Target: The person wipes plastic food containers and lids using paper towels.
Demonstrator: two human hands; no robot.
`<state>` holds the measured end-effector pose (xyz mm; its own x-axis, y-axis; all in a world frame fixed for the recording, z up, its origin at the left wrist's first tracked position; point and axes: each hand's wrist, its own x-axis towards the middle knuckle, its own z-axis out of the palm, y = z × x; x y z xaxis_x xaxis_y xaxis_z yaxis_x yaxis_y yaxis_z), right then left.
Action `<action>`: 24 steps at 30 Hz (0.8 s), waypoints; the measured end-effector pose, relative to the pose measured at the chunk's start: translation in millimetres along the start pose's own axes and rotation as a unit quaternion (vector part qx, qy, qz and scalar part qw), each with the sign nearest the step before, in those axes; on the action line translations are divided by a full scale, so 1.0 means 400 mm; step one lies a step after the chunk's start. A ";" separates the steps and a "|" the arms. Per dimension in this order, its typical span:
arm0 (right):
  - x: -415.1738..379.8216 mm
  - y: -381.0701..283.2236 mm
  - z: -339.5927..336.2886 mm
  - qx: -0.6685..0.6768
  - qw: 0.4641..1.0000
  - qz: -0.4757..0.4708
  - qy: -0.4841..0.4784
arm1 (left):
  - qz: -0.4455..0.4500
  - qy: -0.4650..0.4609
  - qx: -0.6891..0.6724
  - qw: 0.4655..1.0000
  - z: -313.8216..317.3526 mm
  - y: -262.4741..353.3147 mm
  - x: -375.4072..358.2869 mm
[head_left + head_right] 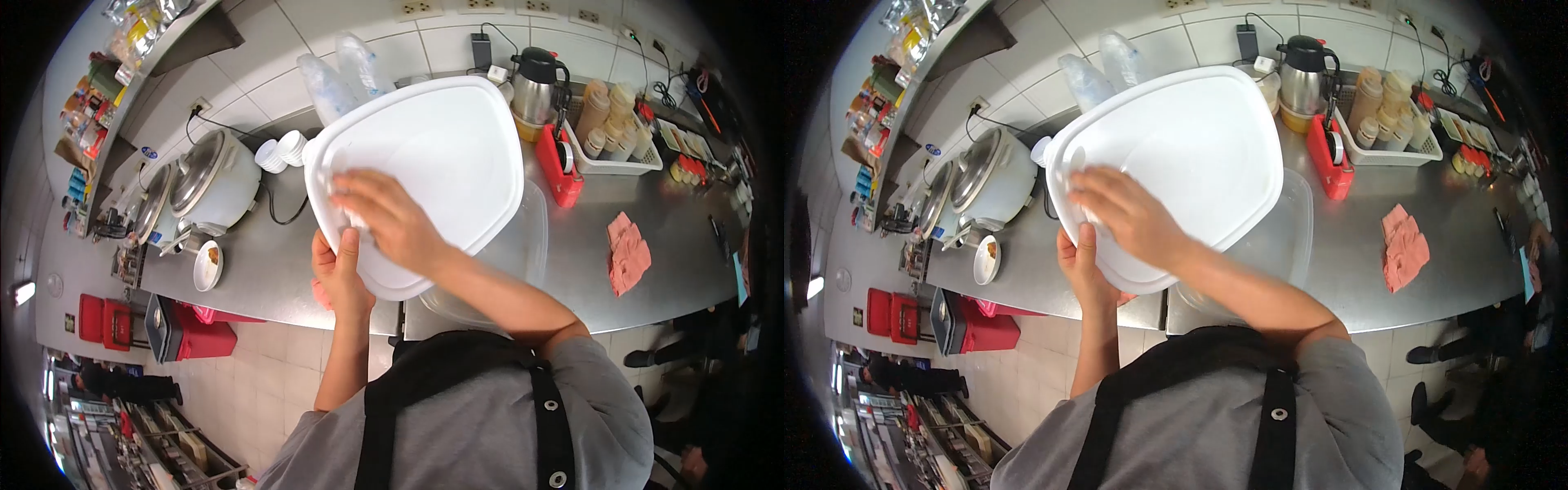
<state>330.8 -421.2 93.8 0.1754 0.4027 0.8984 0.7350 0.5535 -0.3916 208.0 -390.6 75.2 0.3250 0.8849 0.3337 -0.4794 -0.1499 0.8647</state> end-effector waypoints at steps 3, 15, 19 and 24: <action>0.070 0.083 -0.045 -0.059 0.998 0.003 0.028 | -0.050 0.025 0.020 0.998 -0.009 0.020 -0.017; -0.088 0.023 0.055 0.003 0.997 0.068 0.035 | -0.031 0.113 -0.016 0.993 -0.024 0.064 0.026; -0.061 0.052 0.040 -0.026 1.000 -0.011 -0.006 | -0.025 0.099 -0.010 0.995 -0.036 0.075 0.042; 0.065 0.268 -0.135 -0.185 0.979 0.055 0.071 | -0.001 0.098 0.001 0.995 -0.070 0.121 0.019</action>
<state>449.5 -390.6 85.8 0.3363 0.3260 0.8835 0.8886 0.2009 -0.4123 164.3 -378.9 108.8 0.1607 0.9545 0.2514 -0.4777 -0.1477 0.8660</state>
